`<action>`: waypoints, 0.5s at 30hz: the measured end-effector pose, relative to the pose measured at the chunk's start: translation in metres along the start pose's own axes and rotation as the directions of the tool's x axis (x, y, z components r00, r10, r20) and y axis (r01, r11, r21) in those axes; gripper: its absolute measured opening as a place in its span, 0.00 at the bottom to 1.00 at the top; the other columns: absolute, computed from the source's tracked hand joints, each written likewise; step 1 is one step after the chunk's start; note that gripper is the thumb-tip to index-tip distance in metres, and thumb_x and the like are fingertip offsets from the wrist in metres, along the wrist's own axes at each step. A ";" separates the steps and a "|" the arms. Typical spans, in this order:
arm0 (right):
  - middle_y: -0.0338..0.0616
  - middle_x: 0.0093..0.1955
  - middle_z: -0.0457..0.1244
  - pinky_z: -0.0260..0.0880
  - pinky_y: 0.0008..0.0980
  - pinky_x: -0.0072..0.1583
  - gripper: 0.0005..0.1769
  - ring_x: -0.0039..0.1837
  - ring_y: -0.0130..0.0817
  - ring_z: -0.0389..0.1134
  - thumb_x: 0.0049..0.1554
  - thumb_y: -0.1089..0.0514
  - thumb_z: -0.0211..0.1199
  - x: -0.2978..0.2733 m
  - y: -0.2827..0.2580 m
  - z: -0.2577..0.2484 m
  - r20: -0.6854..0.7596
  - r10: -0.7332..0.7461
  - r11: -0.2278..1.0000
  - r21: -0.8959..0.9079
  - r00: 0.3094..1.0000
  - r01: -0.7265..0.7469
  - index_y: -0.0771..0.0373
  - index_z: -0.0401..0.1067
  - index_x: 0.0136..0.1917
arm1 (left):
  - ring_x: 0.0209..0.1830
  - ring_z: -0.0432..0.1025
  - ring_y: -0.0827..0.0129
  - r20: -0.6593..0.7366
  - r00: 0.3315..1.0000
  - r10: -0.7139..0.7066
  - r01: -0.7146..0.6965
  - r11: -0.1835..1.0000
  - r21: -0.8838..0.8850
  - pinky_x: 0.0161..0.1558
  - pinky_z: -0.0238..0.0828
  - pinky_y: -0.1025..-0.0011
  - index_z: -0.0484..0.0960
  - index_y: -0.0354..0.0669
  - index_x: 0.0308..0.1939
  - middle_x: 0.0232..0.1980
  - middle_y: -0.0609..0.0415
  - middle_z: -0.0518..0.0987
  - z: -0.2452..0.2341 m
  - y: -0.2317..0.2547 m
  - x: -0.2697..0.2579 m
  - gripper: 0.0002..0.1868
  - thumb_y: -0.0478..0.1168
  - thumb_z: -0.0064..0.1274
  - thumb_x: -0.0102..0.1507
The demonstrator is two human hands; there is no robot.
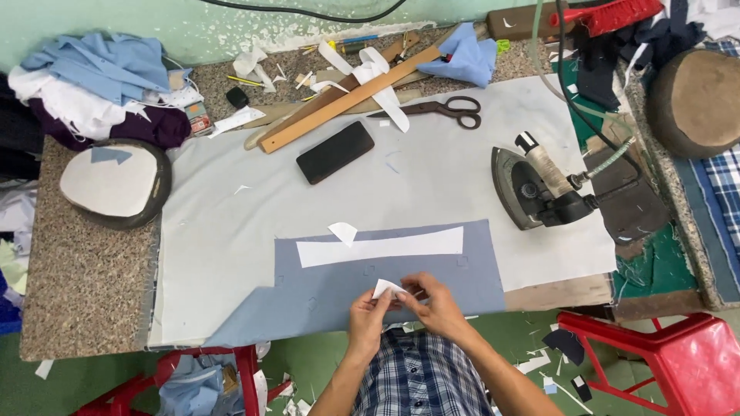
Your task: The person irons a piece of light blue fabric on a work table, using a black rectangular block to press down on the material while ironing. They then use scissors to trim the edges of the fabric.
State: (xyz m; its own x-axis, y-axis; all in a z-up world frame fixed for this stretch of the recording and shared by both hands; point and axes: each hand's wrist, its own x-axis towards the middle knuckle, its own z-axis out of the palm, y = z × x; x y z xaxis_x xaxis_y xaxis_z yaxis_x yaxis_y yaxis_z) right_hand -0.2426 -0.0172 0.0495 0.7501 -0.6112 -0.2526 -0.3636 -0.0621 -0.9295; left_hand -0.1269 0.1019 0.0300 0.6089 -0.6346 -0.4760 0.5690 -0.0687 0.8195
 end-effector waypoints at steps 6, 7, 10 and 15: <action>0.39 0.31 0.67 0.64 0.25 0.39 0.12 0.35 0.25 0.66 0.60 0.52 0.63 0.009 -0.005 0.011 0.113 0.117 0.975 0.176 0.987 -0.136 0.61 0.80 0.48 | 0.29 0.65 0.74 0.027 0.999 0.037 -0.035 0.996 -0.083 0.28 0.64 0.76 0.89 0.34 0.40 0.36 0.57 0.78 -0.021 -0.016 0.012 0.08 0.37 0.60 0.64; 0.39 0.31 0.67 0.64 0.25 0.39 0.12 0.35 0.25 0.66 0.60 0.52 0.63 0.011 -0.004 0.011 0.119 0.117 0.976 0.172 0.986 -0.137 0.61 0.80 0.48 | 0.29 0.65 0.74 0.021 0.999 0.038 -0.036 0.996 -0.087 0.28 0.64 0.76 0.89 0.34 0.40 0.36 0.57 0.78 -0.024 -0.013 0.014 0.08 0.37 0.60 0.64; 0.39 0.33 0.68 0.68 0.26 0.41 0.11 0.37 0.27 0.68 0.61 0.54 0.62 0.016 -0.012 0.010 0.173 0.118 0.973 0.178 0.978 -0.149 0.62 0.79 0.47 | 0.27 0.68 0.73 -0.054 0.994 0.096 -0.104 0.982 -0.157 0.27 0.64 0.75 0.87 0.33 0.38 0.30 0.52 0.80 -0.036 0.006 0.026 0.06 0.35 0.59 0.64; 0.55 0.30 0.71 0.70 0.33 0.45 0.12 0.36 0.37 0.71 0.58 0.55 0.67 0.019 -0.040 0.005 0.102 0.180 0.968 0.159 0.978 -0.194 0.67 0.81 0.44 | 0.31 0.75 0.68 -0.413 0.906 0.092 -0.156 0.980 -0.123 0.30 0.71 0.75 0.81 0.38 0.40 0.34 0.51 0.81 -0.048 0.065 0.028 0.18 0.49 0.48 0.72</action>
State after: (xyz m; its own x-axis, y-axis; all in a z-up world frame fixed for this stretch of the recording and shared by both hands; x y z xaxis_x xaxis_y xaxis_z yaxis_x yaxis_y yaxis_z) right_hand -0.2110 -0.0225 0.0803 0.7250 -0.5285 -0.4417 -0.4100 0.1842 -0.8933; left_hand -0.0466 0.1166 0.0554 0.8324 -0.2636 -0.4874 0.5306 0.1259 0.8382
